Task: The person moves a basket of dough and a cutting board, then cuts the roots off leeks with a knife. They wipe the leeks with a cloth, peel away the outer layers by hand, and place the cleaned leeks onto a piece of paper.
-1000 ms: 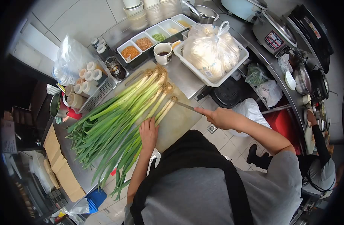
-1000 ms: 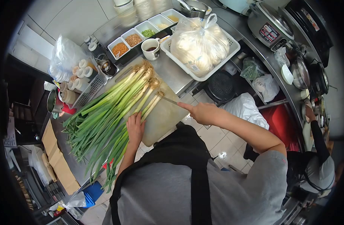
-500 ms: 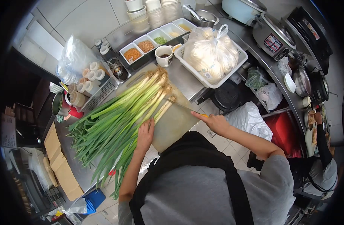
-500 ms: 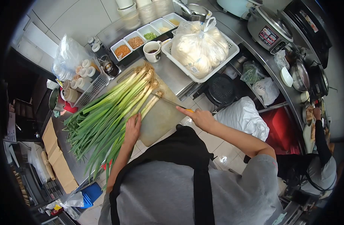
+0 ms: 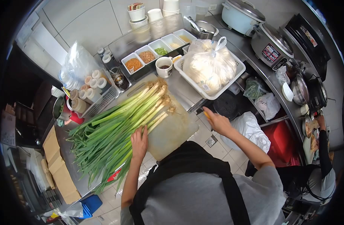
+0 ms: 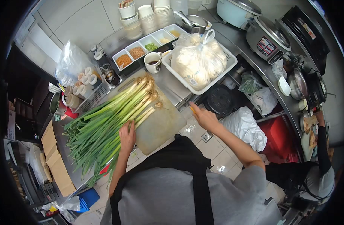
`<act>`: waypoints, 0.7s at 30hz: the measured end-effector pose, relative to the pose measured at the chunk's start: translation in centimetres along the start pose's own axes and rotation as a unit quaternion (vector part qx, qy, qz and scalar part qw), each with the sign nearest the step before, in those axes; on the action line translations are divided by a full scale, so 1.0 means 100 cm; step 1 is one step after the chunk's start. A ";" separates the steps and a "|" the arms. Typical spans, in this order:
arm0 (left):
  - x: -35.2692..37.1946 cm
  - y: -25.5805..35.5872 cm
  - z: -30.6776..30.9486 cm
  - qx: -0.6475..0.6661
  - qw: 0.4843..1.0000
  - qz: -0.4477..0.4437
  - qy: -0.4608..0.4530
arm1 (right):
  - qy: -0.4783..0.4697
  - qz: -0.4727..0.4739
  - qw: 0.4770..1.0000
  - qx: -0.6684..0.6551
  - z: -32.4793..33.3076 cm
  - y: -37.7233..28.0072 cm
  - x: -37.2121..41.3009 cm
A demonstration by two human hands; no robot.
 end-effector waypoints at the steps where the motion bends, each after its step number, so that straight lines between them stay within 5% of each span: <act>1: 0.000 -0.001 0.003 0.002 1.000 0.022 0.012 | 0.015 0.010 1.000 0.024 -0.012 -0.002 -0.010; 7: 0.003 0.007 0.008 0.021 0.997 0.070 0.028 | 0.109 0.060 0.992 0.008 -0.063 -0.011 -0.064; 21: 0.002 0.013 0.010 -0.026 0.991 0.124 0.039 | 0.084 0.003 0.993 -0.081 -0.082 -0.019 -0.111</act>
Point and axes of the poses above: each hand's wrist, its own x-axis away from the middle knuckle, its own z-axis out of the back of the hand, y = z × x, the point moved 8 cm from there along -x, towards the middle knuckle, and after that the axes turned 15 degrees about y, right-handed, at the moved point
